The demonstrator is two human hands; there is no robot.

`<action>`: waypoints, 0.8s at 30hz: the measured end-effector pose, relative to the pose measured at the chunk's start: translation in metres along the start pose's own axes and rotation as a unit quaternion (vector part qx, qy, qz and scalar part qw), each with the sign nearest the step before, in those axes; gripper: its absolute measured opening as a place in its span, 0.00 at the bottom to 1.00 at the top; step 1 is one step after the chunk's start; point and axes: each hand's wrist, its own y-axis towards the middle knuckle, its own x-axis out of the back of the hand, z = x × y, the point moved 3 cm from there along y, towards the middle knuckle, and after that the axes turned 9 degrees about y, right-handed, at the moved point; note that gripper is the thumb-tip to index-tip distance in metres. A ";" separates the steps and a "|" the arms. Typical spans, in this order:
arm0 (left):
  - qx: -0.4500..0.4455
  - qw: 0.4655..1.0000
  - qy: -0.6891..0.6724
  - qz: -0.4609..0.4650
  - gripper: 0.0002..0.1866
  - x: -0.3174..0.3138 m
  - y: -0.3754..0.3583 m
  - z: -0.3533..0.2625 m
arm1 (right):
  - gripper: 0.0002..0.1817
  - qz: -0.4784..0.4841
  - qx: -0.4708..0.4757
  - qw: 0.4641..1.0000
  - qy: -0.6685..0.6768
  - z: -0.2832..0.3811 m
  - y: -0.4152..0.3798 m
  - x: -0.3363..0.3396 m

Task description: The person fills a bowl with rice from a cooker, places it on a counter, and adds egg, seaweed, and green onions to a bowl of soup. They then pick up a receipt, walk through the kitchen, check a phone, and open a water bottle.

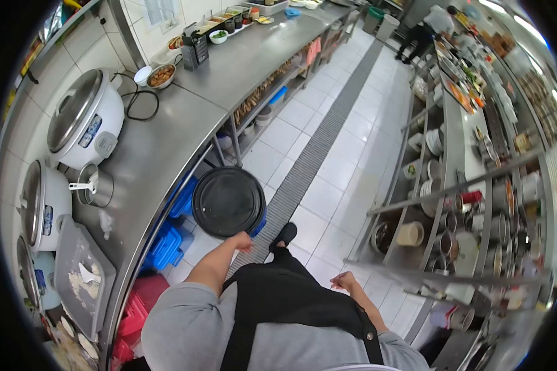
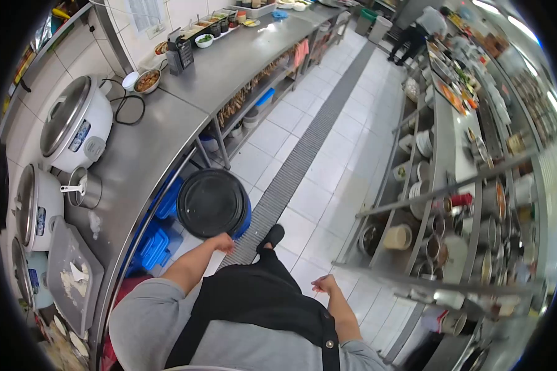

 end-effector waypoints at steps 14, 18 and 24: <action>0.215 0.961 0.082 0.153 0.09 0.111 0.071 -0.170 | 0.07 -0.055 0.164 0.967 -0.186 0.373 0.248 0.093; 0.250 0.951 0.088 0.161 0.10 0.134 0.134 -0.184 | 0.08 -0.007 0.223 0.961 -0.164 0.493 0.271 0.111; 0.251 0.955 0.148 0.055 0.17 0.248 0.299 -0.278 | 0.08 -0.099 0.141 0.982 -0.081 0.536 0.314 0.221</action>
